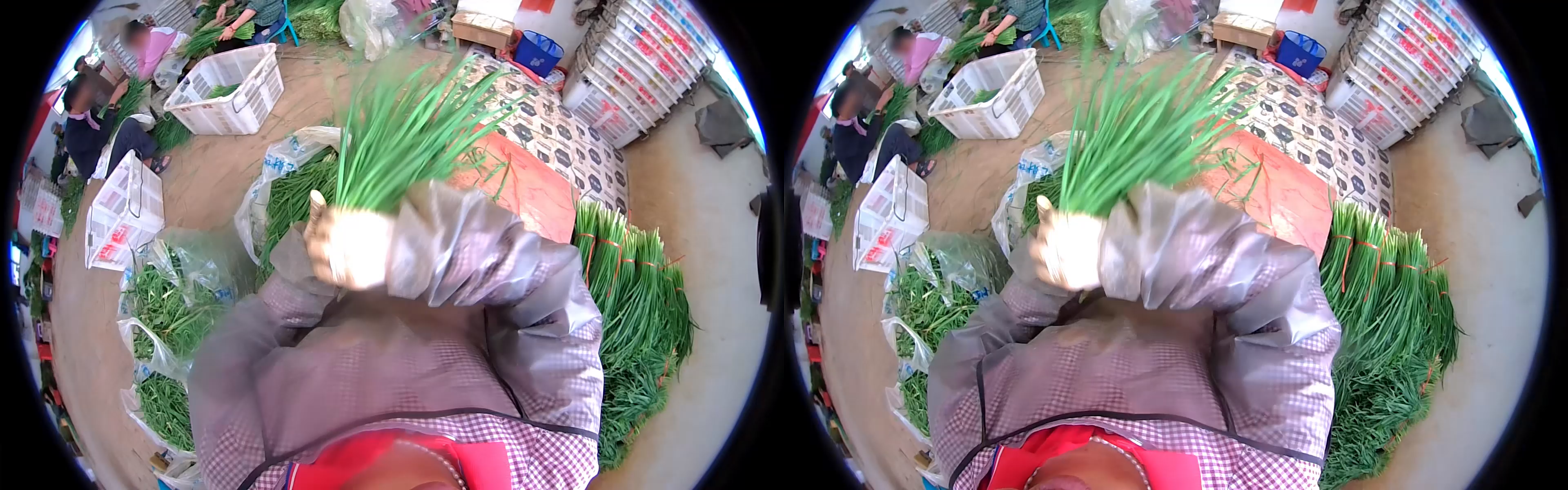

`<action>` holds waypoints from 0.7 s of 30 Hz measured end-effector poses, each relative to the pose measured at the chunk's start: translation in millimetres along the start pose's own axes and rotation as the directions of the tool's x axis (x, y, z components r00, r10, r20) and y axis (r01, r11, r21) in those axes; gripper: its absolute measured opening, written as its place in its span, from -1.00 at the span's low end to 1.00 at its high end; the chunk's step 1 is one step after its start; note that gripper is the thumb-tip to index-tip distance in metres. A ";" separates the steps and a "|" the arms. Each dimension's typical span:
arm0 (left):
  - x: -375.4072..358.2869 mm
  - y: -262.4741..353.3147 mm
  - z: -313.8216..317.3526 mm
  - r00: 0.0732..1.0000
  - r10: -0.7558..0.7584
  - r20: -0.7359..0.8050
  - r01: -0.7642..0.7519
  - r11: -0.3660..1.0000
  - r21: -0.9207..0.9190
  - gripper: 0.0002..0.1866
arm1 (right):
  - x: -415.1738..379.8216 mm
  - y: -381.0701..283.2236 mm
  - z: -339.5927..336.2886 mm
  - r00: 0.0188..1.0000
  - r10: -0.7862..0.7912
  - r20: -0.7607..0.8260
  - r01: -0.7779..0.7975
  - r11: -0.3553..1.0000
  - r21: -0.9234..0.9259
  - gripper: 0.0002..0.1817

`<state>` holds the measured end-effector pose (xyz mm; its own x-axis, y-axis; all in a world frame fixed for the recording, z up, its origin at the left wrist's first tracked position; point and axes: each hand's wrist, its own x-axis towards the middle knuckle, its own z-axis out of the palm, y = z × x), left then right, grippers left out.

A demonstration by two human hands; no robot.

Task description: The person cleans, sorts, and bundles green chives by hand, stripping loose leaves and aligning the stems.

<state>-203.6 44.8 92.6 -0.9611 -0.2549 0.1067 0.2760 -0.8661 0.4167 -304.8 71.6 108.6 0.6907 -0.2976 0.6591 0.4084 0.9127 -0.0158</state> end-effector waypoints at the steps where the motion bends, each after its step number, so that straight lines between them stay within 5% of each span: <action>1: -6.4 -2.6 -1.6 1.000 0.019 -0.011 -0.019 1.000 -0.006 -0.19 | -9.3 13.0 -26.6 1.000 0.010 -0.027 -0.006 0.989 0.147 -0.63; 4: -21.7 -9.0 -3.2 0.998 0.050 -0.037 -0.049 0.999 0.016 -0.20 | -38.2 25.8 -49.3 0.952 -0.067 -0.297 0.129 0.973 0.191 -0.78; 6: -27.0 -11.2 -2.8 0.997 0.061 -0.055 -0.059 0.998 0.030 -0.20 | -31.4 35.9 -61.5 0.991 -0.121 0.057 0.089 0.915 0.394 -0.62; 10: -33.8 -11.9 -3.0 0.995 0.071 -0.067 -0.067 0.996 0.066 -0.21 | -32.9 36.6 -44.1 0.990 -0.132 0.055 0.104 0.930 0.351 -0.67; 11: -35.1 -12.9 -2.9 0.995 0.070 -0.068 -0.065 0.995 0.075 -0.21 | -26.3 32.8 -16.6 0.995 -0.064 0.076 0.083 0.954 -0.288 -0.71; 12: -35.9 -13.3 -3.0 0.995 0.071 -0.070 -0.065 0.994 0.085 -0.22 | -18.0 28.9 14.9 0.999 0.004 0.052 0.040 0.587 -0.808 -0.76; 13: -36.9 -14.2 -2.8 0.995 0.062 -0.073 -0.056 0.994 0.092 -0.22 | -10.9 25.7 40.6 0.999 0.042 -0.008 -0.007 -0.019 -1.000 -0.80; 14: -37.0 -14.8 -3.3 0.995 0.054 -0.081 -0.046 0.994 0.101 -0.22 | -7.5 23.0 50.8 0.996 0.037 -0.079 -0.039 -0.618 -0.785 -0.85; 15: -36.8 -16.4 -3.1 0.995 0.051 -0.085 -0.041 0.992 0.116 -0.22 | -7.3 21.1 49.1 0.996 0.036 -0.079 -0.040 -0.617 -0.786 -0.85; 17: -40.3 -23.6 -3.4 0.995 0.031 -0.094 -0.018 0.990 0.137 -0.22 | -7.8 19.1 43.9 0.978 -0.118 -0.174 -0.203 -0.313 -0.928 -0.85; 21: -45.2 -35.4 -7.1 0.994 -0.007 -0.109 0.026 0.984 0.174 -0.22 | -5.6 30.8 43.8 0.978 -0.185 -0.093 -0.158 -0.377 -0.913 -0.83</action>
<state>-169.8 84.0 66.6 -0.9556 -0.2946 0.0046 0.2446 -0.7844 0.5700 -322.3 113.7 137.3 0.6553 -0.4861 0.5781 0.2816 -0.5530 -0.7842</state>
